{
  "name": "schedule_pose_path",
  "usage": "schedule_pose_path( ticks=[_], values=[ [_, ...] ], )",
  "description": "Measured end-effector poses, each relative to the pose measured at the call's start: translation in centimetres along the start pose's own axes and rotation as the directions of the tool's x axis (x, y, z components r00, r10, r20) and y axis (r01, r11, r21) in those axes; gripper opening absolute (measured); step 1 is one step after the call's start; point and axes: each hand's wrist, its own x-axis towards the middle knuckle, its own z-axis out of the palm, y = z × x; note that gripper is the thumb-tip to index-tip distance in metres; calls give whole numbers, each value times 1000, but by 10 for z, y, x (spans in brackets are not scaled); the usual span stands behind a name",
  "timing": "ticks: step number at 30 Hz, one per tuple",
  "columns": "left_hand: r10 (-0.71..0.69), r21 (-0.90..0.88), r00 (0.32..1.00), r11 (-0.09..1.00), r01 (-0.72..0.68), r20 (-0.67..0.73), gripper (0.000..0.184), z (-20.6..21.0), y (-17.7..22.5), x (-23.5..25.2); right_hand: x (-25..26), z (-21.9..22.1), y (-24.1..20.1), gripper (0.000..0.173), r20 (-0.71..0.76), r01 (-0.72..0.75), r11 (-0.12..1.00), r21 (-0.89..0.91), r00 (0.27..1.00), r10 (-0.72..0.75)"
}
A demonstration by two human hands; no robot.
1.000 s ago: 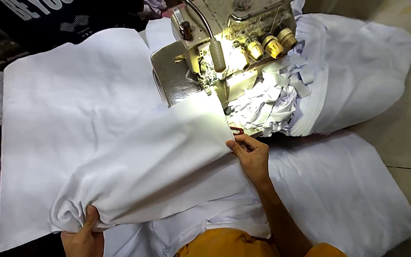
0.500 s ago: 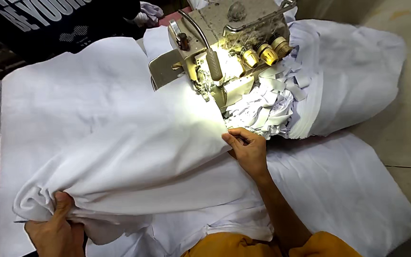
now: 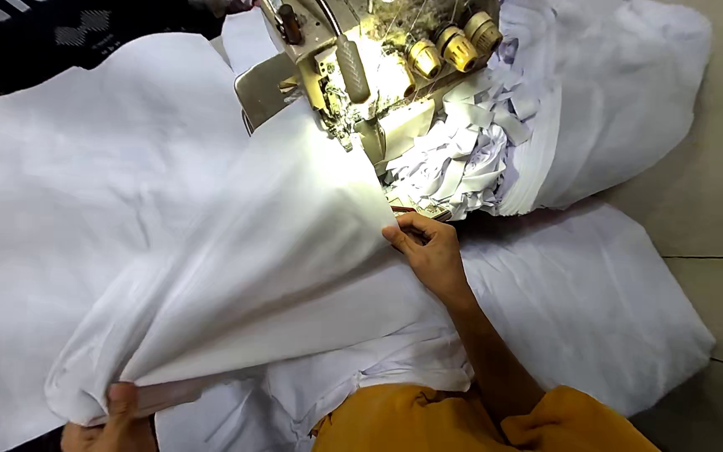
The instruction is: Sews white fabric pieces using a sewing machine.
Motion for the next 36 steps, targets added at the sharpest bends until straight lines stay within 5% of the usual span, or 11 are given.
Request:
schedule_pose_path(
  ticks=[7, 23, 27, 30, 33, 36],
  values=[
    [-39, -7, 989, 999, 38, -140, 13, 29, 9, 25, -4, 3, 0, 16, -27, 30, 997, 75, 999, -28],
    [-56, 123, 986, 989, 76, -158, 23, 31, 6, 98, 23, 7, -8, 14, -39, 39, 999, 9, 998, -39],
    [-21, 236, 997, 972, 1, 80, 62, 12, 2, 63, 20, 5, -12, 13, -47, 25, 1000, -6, 999, -26],
    [11, 396, 996, 917, -48, 94, 96, 13, 0, 16, 12, 1, -11, 17, -74, 19, 999, -37, 997, -22],
    [67, 525, 997, 850, -37, -39, 101, 25, -20, -21, -1, -5, -3, 28, -77, 5, 998, -68, 997, -10],
    [120, 526, 985, 850, -39, -122, 83, 34, -44, -41, -13, -8, 9, 25, -79, -19, 996, -89, 997, 12]
  ],
)
